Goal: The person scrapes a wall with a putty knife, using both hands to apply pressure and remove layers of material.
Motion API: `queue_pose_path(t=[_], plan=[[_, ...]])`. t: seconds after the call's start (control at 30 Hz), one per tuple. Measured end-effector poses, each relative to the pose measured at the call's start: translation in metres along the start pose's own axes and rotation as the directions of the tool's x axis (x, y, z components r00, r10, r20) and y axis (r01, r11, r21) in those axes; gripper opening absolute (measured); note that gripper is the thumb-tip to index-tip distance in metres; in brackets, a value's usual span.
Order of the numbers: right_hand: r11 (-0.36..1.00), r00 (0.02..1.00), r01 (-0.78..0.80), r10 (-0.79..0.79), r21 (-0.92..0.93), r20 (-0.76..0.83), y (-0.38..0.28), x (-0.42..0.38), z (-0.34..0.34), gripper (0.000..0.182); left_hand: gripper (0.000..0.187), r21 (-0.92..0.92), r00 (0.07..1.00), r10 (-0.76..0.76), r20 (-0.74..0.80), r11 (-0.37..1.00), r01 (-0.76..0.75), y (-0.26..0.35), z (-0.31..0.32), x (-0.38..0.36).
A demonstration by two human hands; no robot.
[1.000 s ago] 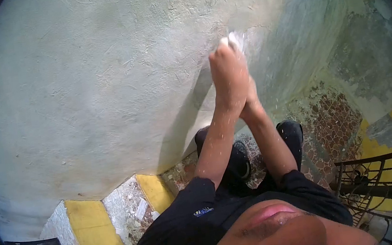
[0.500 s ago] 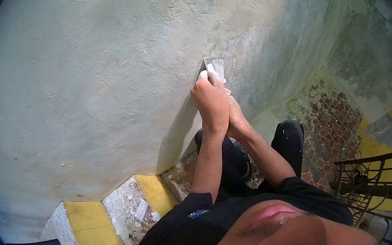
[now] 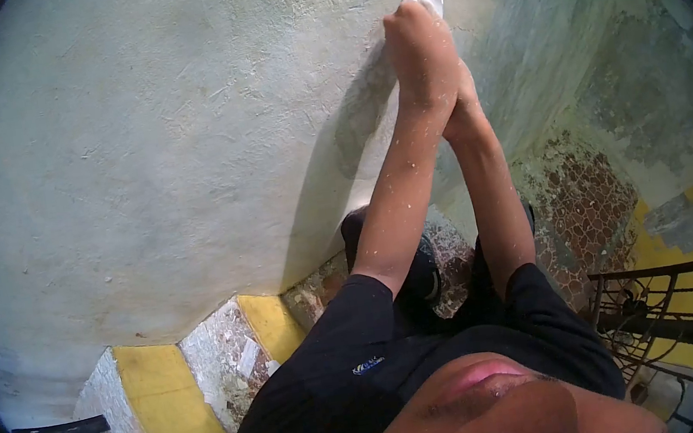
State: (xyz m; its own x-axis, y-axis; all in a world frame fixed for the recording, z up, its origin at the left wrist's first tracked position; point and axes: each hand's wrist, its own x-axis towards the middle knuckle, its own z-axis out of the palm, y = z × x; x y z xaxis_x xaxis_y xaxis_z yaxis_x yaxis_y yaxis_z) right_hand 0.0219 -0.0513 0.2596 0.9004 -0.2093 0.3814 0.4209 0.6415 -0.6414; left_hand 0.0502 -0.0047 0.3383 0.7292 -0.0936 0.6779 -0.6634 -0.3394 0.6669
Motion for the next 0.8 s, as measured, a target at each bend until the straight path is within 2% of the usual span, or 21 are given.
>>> queue_pose_path(t=[0.03, 0.07, 0.1, 0.13, 0.2, 0.23, 0.27, 0.33, 0.37, 0.4, 0.43, 0.47, 0.5, 0.63, 0.7, 0.8], plan=[[0.923, 0.954, -0.208, 0.265, 0.324, -0.143, -0.014, 0.0, -0.002, 0.045, 0.031, -0.004, 1.0, 0.004, 0.002, 1.0, -0.004, 0.0, 0.003, -0.004], [0.708, 0.825, -0.318, 0.534, 0.631, -0.184, -0.024, 0.0, -0.002, 0.047, 0.03, 0.022, 0.999, 0.004, 0.042, 1.0, -0.005, -0.002, 0.006, -0.011], [0.996, 0.997, 0.078, -0.079, 0.039, 0.009, 0.028, -0.013, -0.03, 0.051, 0.03, 0.046, 0.997, 0.005, 0.082, 0.999, -0.009, -0.004, 0.009, -0.018], [0.995, 0.996, 0.09, -0.09, 0.036, 0.007, 0.034, -0.025, -0.031, 0.051, 0.03, 0.04, 0.996, 0.015, 0.086, 0.999, -0.018, -0.006, 0.008, -0.028], [0.988, 0.998, -0.037, 0.045, 0.149, -0.051, 0.044, -0.048, -0.031, 0.049, 0.019, 0.131, 0.997, -0.029, 0.076, 0.991, 0.019, -0.014, 0.0, -0.057], [0.965, 0.968, -0.194, 0.218, 0.177, -0.123, 0.062, -0.055, -0.039, 0.047, 0.02, 0.117, 0.99, -0.093, 0.102, 0.99, 0.081, -0.024, -0.003, -0.069], [0.956, 0.934, -0.252, 0.281, 0.148, -0.222, 0.051, -0.069, -0.014, 0.046, 0.02, 0.107, 0.979, -0.16, 0.128, 0.983, 0.146, -0.035, -0.008, -0.08], [0.92, 0.89, -0.342, 0.382, 0.191, -0.248, 0.061, -0.075, -0.008, 0.043, 0.023, 0.099, 0.983, -0.127, 0.131, 0.988, 0.114, -0.045, -0.022, -0.089], [0.893, 0.863, -0.402, 0.444, 0.204, -0.241, 0.062, -0.075, -0.004, 0.044, 0.025, 0.096, 0.981, -0.18, 0.073, 0.98, 0.173, -0.047, -0.026, -0.09], [0.892, 0.863, -0.402, 0.444, 0.207, -0.241, 0.059, -0.075, 0.004, 0.044, 0.027, 0.091, 0.973, -0.232, 0.015, 0.969, 0.23, -0.049, -0.029, -0.09], [0.905, 0.871, -0.405, 0.426, 0.132, -0.245, 0.055, -0.073, 0.012, 0.044, 0.027, 0.095, 0.973, -0.231, 0.015, 0.969, 0.228, -0.046, -0.033, -0.087], [0.912, 0.879, -0.407, 0.408, 0.058, -0.246, 0.054, -0.072, 0.019, 0.044, 0.028, 0.074, 0.953, -0.301, 0.038, 0.952, 0.298, -0.044, -0.037, -0.083], [0.909, 0.87, -0.411, 0.415, 0.074, -0.265, 0.055, -0.071, 0.021, 0.042, 0.03, 0.055, 0.927, -0.37, 0.062, 0.929, 0.367, -0.042, -0.039, -0.08], [0.888, 0.854, -0.452, 0.457, 0.081, -0.247, 0.057, -0.066, 0.014, 0.039, 0.03, 0.035, 0.926, -0.369, 0.075, 0.929, 0.367, -0.054, -0.034, -0.079], [0.92, 0.887, -0.384, 0.39, 0.075, -0.248, 0.055, -0.065, 0.017, 0.037, 0.037, 0.068, 0.974, -0.224, -0.038, 0.972, 0.226, -0.062, -0.028, -0.077], [0.939, 0.914, -0.34, 0.341, 0.046, -0.22, 0.058, -0.06, 0.009, 0.035, 0.037, 0.052, 0.966, -0.257, -0.017, 0.965, 0.258, -0.059, -0.024, -0.07]])
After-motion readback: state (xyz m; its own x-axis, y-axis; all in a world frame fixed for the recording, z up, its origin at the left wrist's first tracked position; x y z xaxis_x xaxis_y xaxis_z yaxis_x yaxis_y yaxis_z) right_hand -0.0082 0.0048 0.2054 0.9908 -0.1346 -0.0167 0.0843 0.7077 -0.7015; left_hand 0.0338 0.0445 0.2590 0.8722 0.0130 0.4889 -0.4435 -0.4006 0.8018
